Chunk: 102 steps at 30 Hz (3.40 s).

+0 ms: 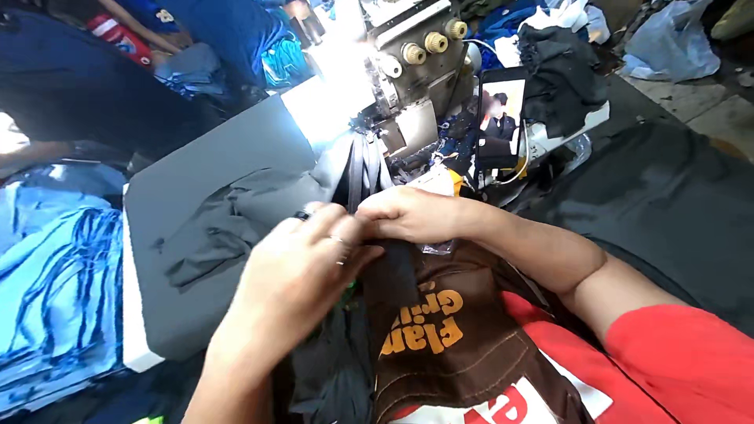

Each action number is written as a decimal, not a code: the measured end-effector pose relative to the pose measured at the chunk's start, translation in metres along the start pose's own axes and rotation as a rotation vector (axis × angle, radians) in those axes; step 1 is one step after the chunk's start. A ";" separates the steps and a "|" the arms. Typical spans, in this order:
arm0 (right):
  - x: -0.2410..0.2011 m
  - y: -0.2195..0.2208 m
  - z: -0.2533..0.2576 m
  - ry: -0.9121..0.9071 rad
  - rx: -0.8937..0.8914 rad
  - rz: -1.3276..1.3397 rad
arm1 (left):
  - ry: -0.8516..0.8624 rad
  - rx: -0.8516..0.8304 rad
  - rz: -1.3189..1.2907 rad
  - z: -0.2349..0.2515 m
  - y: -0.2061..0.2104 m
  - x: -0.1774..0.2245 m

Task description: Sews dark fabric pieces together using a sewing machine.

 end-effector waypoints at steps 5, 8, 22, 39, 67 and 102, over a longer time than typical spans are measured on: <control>-0.033 -0.019 -0.012 -0.068 0.111 -0.114 | -0.020 -0.033 -0.266 0.011 -0.001 -0.029; -0.042 -0.025 -0.016 -0.130 0.205 -0.239 | -0.018 -0.070 -0.133 0.008 -0.001 -0.039; 0.037 0.043 0.071 0.499 -0.374 -0.177 | 0.153 -0.017 -0.379 0.022 -0.071 -0.046; 0.097 -0.042 0.069 -0.040 0.240 -0.591 | -0.191 0.002 0.091 -0.032 -0.080 -0.125; 0.009 -0.024 0.076 -0.319 0.299 -0.143 | 0.007 -0.067 -0.188 -0.030 -0.063 -0.077; 0.109 0.008 -0.066 0.059 0.533 0.373 | 0.049 -0.148 -0.209 0.048 -0.002 -0.071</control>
Point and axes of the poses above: each hand's wrist, its own z-axis towards the middle knuckle, its own y-axis out of the palm, x = y × z, the point moved 10 cm from there along z, towards the middle knuckle, and after that the axes turned 14 degrees about -z, right-handed, at the moved point
